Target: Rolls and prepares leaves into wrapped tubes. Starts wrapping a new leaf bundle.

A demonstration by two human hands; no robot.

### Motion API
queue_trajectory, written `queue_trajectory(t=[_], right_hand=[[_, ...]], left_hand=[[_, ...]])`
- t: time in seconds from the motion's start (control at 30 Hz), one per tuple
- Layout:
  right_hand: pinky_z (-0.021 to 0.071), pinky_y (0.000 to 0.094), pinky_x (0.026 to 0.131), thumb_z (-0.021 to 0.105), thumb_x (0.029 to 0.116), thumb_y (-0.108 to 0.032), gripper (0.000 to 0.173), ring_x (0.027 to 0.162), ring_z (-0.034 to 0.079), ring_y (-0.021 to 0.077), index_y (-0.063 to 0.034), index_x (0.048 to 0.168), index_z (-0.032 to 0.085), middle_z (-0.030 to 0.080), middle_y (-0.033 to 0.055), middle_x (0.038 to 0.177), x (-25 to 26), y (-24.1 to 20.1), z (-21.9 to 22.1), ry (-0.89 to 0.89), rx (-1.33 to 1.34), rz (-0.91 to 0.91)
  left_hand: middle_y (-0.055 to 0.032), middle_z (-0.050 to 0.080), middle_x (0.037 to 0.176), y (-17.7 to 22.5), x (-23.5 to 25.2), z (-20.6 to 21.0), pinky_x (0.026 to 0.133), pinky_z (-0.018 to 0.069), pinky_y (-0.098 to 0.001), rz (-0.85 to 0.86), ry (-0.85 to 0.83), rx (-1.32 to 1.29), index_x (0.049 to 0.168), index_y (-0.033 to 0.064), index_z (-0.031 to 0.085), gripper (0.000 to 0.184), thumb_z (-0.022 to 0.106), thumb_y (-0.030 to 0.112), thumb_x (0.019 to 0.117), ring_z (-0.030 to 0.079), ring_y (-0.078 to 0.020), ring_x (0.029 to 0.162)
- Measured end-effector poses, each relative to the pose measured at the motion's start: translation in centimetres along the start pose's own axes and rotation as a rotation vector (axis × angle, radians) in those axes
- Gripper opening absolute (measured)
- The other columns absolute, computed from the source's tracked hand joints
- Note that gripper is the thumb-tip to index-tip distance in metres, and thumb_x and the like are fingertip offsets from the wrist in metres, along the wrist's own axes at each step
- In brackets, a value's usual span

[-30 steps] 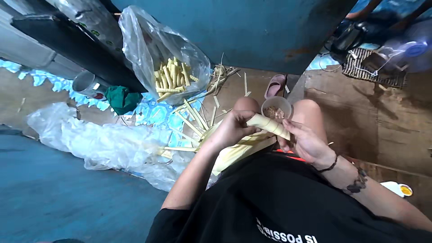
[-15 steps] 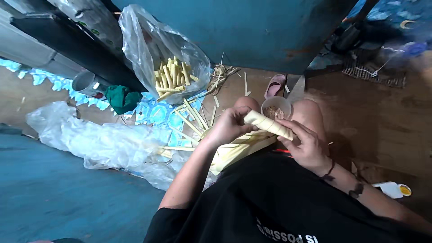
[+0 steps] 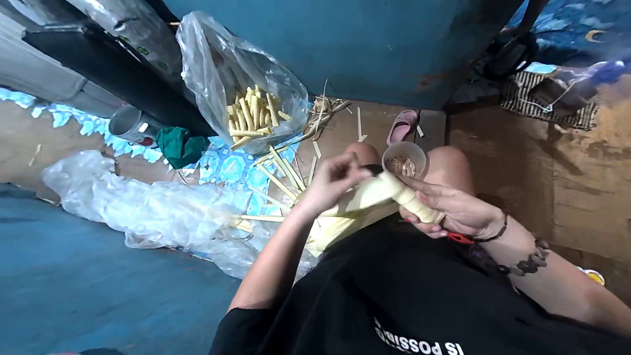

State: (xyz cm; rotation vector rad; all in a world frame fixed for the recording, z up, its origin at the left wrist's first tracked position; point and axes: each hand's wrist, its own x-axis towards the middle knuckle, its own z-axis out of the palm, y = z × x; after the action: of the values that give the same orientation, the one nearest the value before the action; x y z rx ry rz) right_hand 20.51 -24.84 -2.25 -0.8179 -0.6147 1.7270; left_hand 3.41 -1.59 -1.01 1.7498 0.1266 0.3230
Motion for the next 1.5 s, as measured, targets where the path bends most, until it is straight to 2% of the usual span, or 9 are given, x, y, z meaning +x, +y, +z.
queue_trajectory(t=[0.17, 0.23, 0.37, 0.6, 0.77, 1.03, 1.17, 1.37, 1.5], right_hand=[[0.0461, 0.0134, 0.050, 0.049, 0.1060, -0.041, 0.055, 0.059, 0.055, 0.0017, -0.0338, 0.159, 0.037, 0.065, -0.0013, 0.092, -3.3, -0.8, -2.1, 0.203, -0.213, -0.071], [0.0459, 0.0139, 0.050, 0.048, 0.1068, -0.040, 0.052, 0.058, 0.055, 0.0020, -0.0344, 0.157, 0.039, 0.066, -0.0013, 0.091, -4.9, -0.9, -2.9, 0.280, -0.230, -0.093], [0.0470, 0.0167, 0.051, 0.040, 0.1091, -0.030, 0.053, 0.058, 0.053, 0.0038, -0.0305, 0.161, 0.032, 0.063, -0.0012, 0.090, -5.0, -0.5, -2.3, 0.496, -0.517, -0.103], [0.0546, 0.0492, 0.099, 0.042, 0.1098, -0.034, 0.054, 0.117, 0.066, 0.0259, -0.0222, 0.162, 0.034, 0.059, 0.0147, 0.143, 1.5, 1.2, 2.2, 0.621, -1.392, -0.291], [0.0491, 0.0164, 0.055, 0.039, 0.1115, -0.028, 0.051, 0.061, 0.055, 0.0019, -0.0267, 0.162, 0.032, 0.065, -0.0010, 0.093, 0.7, -0.5, 3.7, 0.430, -0.822, -0.289], [0.0507, 0.0164, 0.052, 0.037, 0.1115, -0.025, 0.051, 0.060, 0.058, 0.0035, -0.0250, 0.162, 0.032, 0.065, -0.0001, 0.093, -0.2, -0.1, 3.7, 0.340, -0.484, -0.201], [0.0551, 0.0196, 0.045, 0.034, 0.1113, -0.039, 0.038, 0.054, 0.065, 0.0088, -0.0156, 0.132, 0.056, 0.072, 0.0087, 0.097, -0.5, 0.4, 2.6, 0.052, 0.156, -0.043], [0.0583, 0.0250, 0.087, 0.065, 0.1004, -0.028, 0.049, 0.102, 0.065, 0.0085, -0.0071, 0.144, 0.059, 0.065, 0.0077, 0.122, 0.5, 3.1, 2.2, 0.670, -1.016, -0.656], [0.0521, 0.0151, 0.053, 0.029, 0.1119, -0.025, 0.041, 0.057, 0.061, 0.0028, -0.0132, 0.138, 0.059, 0.069, -0.0002, 0.077, -0.5, 1.7, 2.4, 0.552, -0.086, -0.279]], left_hand=[[-0.0015, 0.060, 0.070, -2.9, -3.1, -9.6, 0.063, 0.0484, -0.0216, -0.057, 0.623, 0.611, 0.087, -0.0048, 0.065, 0.025, 0.058, 0.014, 0.1012, 0.054, -0.0013, 0.062], [-0.0227, 0.070, 0.092, -3.5, -6.0, -14.8, 0.080, 0.0556, -0.0459, -0.374, 0.674, 0.867, 0.109, -0.0123, 0.065, 0.029, 0.057, 0.015, 0.1027, 0.068, -0.0267, 0.082], [-0.0423, 0.039, 0.147, -3.8, -9.6, -17.9, 0.096, 0.0345, -0.0849, -0.752, 0.645, 1.012, 0.151, -0.0012, 0.041, 0.083, 0.085, 0.017, 0.0830, 0.044, -0.0672, 0.127], [-0.0159, 0.057, 0.134, 2.8, -2.2, 1.3, 0.102, 0.0514, -0.0462, -0.068, 0.230, 0.528, 0.120, 0.0029, 0.067, 0.051, 0.079, 0.039, 0.0865, 0.057, -0.0258, 0.124], [-0.0080, 0.065, 0.118, 3.2, -0.1, 2.8, 0.070, 0.0616, -0.0277, 0.017, 0.074, 0.221, 0.112, 0.0044, 0.068, 0.028, 0.080, 0.007, 0.0866, 0.069, -0.0114, 0.083], [-0.0028, 0.070, 0.084, 2.7, 0.2, 2.9, 0.065, 0.0581, -0.0238, -0.047, -0.105, 0.191, 0.099, 0.0022, 0.071, 0.012, 0.076, 0.007, 0.0890, 0.066, -0.0059, 0.071], [0.0005, 0.070, 0.083, 2.8, 0.6, 0.9, 0.068, 0.0553, -0.0196, -0.119, -0.356, -0.082, 0.101, 0.0012, 0.068, 0.011, 0.071, -0.001, 0.0908, 0.064, -0.0018, 0.072], [-0.0074, 0.073, 0.087, 2.4, 1.0, 0.5, 0.069, 0.0624, -0.0301, -0.145, -0.126, 0.004, 0.109, 0.0001, 0.067, 0.016, 0.067, -0.002, 0.0935, 0.071, -0.0126, 0.072], [-0.0026, 0.070, 0.098, 2.8, 1.2, 0.2, 0.059, 0.0541, -0.0192, -0.077, -0.128, 0.003, 0.106, 0.0031, 0.070, 0.024, 0.075, -0.006, 0.0843, 0.062, -0.0040, 0.067]])
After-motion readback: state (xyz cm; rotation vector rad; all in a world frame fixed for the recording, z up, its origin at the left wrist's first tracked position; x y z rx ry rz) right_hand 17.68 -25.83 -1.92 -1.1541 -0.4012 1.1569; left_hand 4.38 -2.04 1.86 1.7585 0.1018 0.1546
